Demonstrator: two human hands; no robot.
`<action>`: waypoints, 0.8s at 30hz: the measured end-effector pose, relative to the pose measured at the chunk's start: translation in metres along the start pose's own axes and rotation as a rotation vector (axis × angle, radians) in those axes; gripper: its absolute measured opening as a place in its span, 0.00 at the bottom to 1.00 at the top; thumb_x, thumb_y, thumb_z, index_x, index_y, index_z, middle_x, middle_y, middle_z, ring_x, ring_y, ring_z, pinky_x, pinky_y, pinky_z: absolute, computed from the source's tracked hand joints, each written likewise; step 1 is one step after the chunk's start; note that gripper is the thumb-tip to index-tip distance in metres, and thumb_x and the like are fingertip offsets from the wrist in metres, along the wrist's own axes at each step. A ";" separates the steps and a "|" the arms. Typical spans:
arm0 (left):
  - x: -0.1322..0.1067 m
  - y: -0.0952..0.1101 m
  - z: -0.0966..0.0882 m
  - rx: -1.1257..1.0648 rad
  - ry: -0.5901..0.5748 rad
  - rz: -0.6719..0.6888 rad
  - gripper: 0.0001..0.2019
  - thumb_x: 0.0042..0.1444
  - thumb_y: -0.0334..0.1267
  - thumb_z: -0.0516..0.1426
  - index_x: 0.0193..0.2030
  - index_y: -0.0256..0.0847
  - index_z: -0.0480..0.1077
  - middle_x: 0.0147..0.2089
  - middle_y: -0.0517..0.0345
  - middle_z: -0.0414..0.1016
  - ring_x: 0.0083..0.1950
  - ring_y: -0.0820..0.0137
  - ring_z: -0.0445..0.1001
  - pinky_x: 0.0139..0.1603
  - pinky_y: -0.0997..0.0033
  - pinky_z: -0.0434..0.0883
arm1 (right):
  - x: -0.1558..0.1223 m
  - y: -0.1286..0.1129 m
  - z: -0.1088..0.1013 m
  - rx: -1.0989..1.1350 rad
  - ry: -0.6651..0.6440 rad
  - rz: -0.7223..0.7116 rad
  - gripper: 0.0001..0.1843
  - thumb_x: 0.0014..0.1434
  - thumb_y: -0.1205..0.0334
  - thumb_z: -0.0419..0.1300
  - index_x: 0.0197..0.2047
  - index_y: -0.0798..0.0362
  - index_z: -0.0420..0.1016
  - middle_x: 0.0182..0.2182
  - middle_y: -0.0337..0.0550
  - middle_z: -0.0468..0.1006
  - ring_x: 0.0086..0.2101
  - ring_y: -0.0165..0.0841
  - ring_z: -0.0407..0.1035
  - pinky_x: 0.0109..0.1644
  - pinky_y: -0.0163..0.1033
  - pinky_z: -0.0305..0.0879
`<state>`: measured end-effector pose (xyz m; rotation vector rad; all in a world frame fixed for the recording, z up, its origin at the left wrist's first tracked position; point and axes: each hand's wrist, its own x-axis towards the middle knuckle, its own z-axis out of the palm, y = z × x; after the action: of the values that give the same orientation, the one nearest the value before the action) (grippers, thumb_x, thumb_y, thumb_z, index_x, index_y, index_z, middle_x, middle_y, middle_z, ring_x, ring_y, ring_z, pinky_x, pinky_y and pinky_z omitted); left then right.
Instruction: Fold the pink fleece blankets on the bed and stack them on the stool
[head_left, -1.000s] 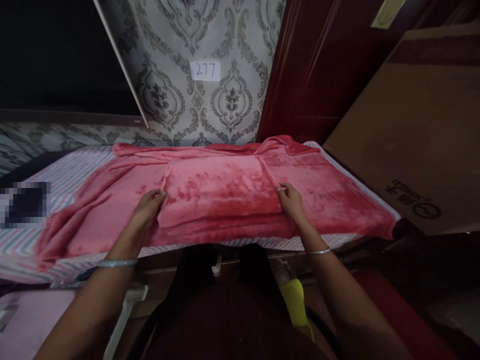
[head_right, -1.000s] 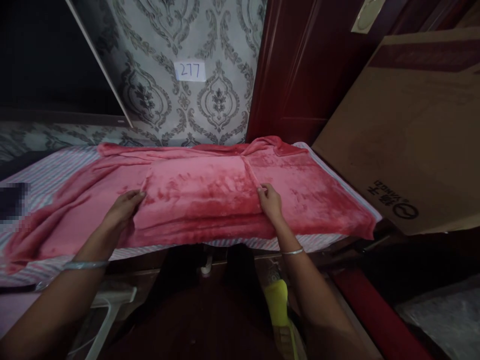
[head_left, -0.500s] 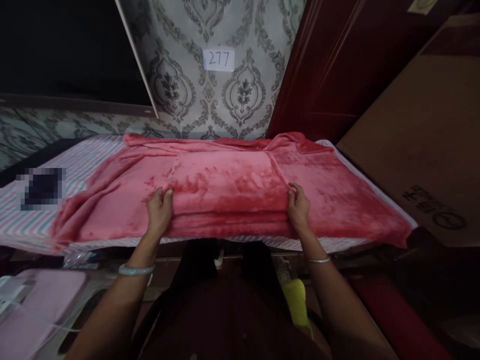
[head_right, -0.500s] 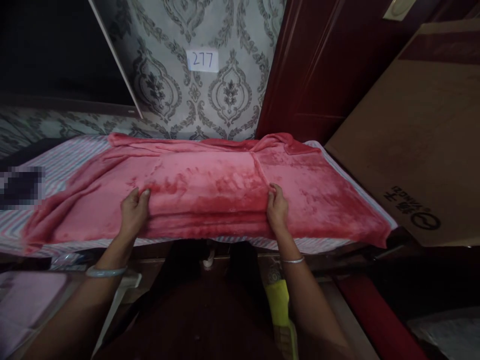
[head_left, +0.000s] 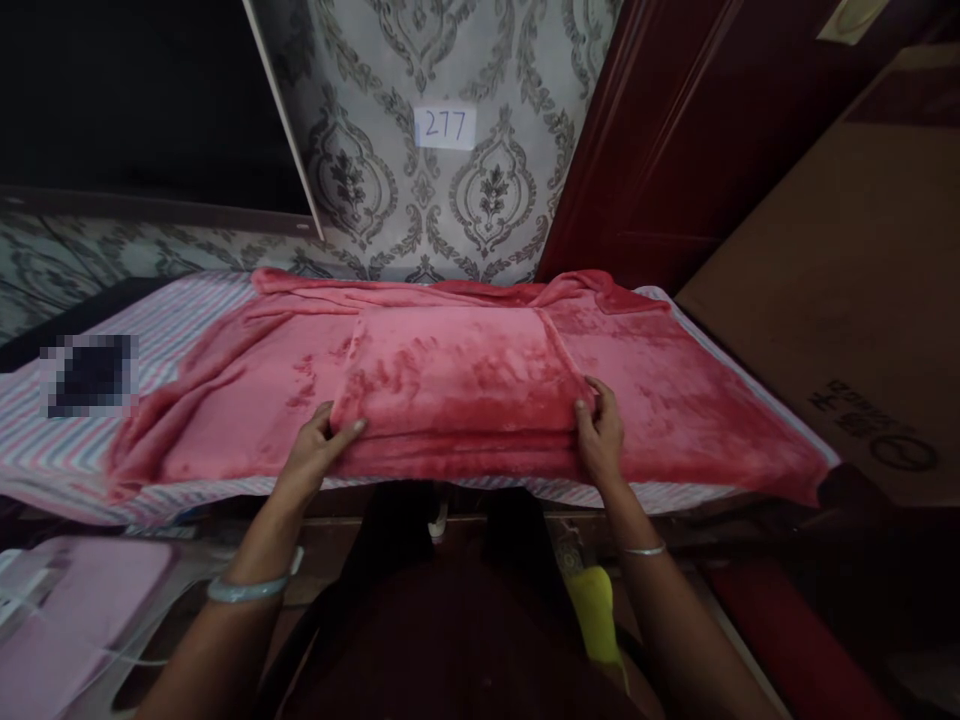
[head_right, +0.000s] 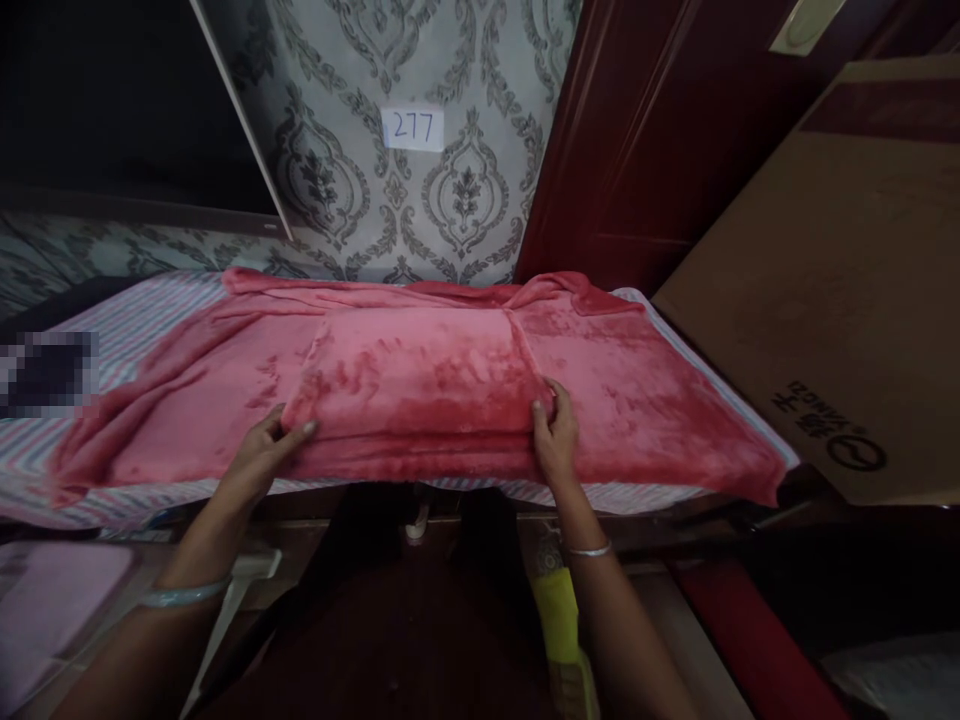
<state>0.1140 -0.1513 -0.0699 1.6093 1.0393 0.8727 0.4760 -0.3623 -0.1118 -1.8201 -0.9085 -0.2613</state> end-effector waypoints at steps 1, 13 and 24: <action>-0.002 -0.002 -0.003 0.027 -0.016 0.032 0.32 0.40 0.62 0.68 0.45 0.39 0.76 0.49 0.51 0.76 0.50 0.58 0.73 0.53 0.62 0.72 | -0.003 0.001 -0.001 0.025 -0.004 0.006 0.30 0.66 0.43 0.51 0.62 0.55 0.68 0.49 0.51 0.77 0.37 0.37 0.69 0.46 0.46 0.70; 0.008 -0.022 -0.025 0.367 -0.070 0.248 0.28 0.52 0.64 0.59 0.45 0.41 0.78 0.62 0.46 0.72 0.66 0.52 0.68 0.71 0.50 0.64 | 0.002 0.018 -0.009 0.132 -0.068 0.052 0.33 0.62 0.44 0.56 0.64 0.56 0.69 0.32 0.37 0.68 0.29 0.34 0.59 0.39 0.43 0.66; 0.011 0.010 -0.030 0.383 0.238 0.328 0.28 0.58 0.62 0.54 0.51 0.40 0.76 0.59 0.43 0.77 0.61 0.53 0.75 0.64 0.51 0.71 | 0.012 -0.006 -0.015 -0.034 0.094 -0.138 0.26 0.67 0.44 0.53 0.58 0.53 0.74 0.48 0.53 0.78 0.48 0.44 0.70 0.55 0.54 0.67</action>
<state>0.0928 -0.1320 -0.0520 2.0758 1.1784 1.1581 0.4841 -0.3690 -0.0943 -1.7631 -0.9699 -0.4484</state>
